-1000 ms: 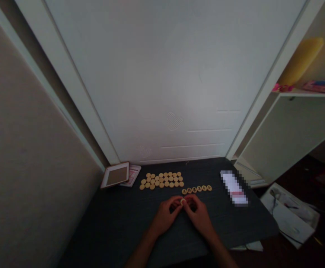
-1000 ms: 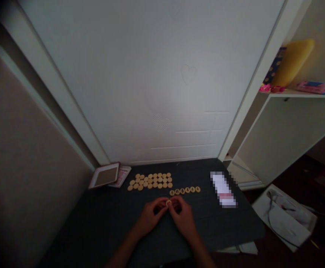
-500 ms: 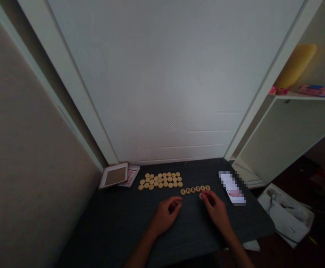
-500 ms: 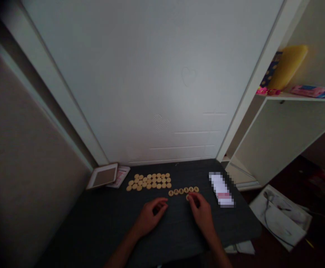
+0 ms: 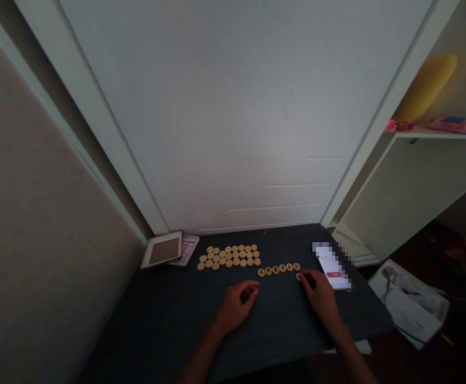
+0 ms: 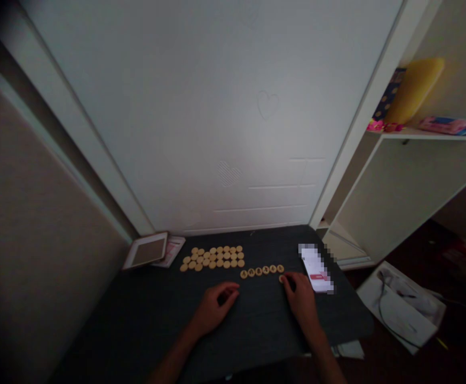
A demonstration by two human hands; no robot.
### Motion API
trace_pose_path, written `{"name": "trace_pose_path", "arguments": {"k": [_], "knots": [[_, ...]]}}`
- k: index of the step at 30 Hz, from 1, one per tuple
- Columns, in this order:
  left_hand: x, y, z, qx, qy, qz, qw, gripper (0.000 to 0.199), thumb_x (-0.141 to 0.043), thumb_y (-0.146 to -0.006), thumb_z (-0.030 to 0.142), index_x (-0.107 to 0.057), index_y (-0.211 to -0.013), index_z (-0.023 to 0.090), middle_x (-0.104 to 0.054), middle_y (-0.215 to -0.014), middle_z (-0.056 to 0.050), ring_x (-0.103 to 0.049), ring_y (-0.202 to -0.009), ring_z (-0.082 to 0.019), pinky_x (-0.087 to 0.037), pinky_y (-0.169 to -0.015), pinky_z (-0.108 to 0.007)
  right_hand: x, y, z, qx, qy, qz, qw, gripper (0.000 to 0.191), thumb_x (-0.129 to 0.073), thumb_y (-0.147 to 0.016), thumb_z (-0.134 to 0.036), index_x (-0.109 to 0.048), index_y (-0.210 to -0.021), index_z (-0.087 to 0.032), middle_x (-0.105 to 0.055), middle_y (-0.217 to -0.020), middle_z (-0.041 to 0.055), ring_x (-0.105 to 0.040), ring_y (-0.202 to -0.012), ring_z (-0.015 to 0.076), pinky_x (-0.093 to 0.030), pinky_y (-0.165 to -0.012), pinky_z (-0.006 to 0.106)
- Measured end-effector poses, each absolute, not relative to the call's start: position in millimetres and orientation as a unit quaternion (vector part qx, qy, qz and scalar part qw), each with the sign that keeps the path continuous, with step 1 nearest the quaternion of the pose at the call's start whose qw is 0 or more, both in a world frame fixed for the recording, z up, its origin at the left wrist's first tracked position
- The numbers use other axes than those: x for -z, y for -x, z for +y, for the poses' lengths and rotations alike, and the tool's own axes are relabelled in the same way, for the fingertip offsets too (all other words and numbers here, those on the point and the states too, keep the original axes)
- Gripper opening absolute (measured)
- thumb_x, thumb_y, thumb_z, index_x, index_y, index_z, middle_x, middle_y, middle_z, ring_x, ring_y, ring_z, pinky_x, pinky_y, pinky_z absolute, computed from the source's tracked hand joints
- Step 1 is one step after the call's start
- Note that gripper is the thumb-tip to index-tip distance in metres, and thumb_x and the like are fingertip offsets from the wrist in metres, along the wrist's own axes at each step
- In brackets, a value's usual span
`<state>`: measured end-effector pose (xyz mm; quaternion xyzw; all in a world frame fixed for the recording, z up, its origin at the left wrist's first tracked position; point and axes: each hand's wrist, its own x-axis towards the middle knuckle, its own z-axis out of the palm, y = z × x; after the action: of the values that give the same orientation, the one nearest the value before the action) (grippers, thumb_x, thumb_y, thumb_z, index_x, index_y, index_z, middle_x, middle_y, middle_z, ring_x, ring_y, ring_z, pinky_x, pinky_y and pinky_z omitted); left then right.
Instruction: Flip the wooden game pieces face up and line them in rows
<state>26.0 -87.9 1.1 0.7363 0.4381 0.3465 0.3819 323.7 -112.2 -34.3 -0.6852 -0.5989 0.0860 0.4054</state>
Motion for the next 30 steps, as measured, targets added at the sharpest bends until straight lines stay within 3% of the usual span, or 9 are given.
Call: {"name": "trace_pose_path", "arguments": {"k": [7, 13, 30], "knots": [[2.1, -25.9, -87.4, -0.34, -0.743, 0.441, 0.371, 0.022, -0.059, -0.094, 0.033, -0.073, -0.108, 0.025, -0.078, -0.096, -0.002, -0.07, -0.082, -0.018, -0.055, -0.08, -0.029, 41.4, -324.0, -120.7, -0.033, 0.626, -0.672, 0.394, 0.026, -0.058, -0.093, -0.041, -0.07, -0.107, -0.022, -0.069, -0.111, 0.0122, -0.064, -0.104, 0.0292, -0.051, -0.094, 0.046], [0.1, -25.7, -87.3, -0.335, -0.748, 0.435, 0.373, 0.02, -0.058, -0.094, 0.032, -0.073, -0.106, 0.025, -0.078, -0.095, -0.002, -0.07, -0.082, -0.018, -0.055, -0.079, -0.028, 45.0, -325.7, -118.5, -0.015, 0.618, -0.689, 0.379, 0.021, -0.057, -0.095, -0.034, -0.068, -0.108, -0.023, -0.071, -0.104, 0.0098, -0.066, -0.099, 0.028, -0.053, -0.09, 0.045], [-1.7, -24.9, -86.6, -0.325, -0.758, 0.426, 0.373, 0.021, -0.058, -0.094, 0.032, -0.075, -0.103, 0.024, -0.078, -0.094, -0.002, -0.072, -0.081, -0.018, -0.055, -0.077, -0.028, 47.3, -325.9, -112.4, 0.003, 0.619, -0.681, 0.392, 0.026, -0.055, -0.097, -0.041, -0.068, -0.109, -0.022, -0.072, -0.103, 0.0112, -0.067, -0.097, 0.0289, -0.053, -0.089, 0.047]]}}
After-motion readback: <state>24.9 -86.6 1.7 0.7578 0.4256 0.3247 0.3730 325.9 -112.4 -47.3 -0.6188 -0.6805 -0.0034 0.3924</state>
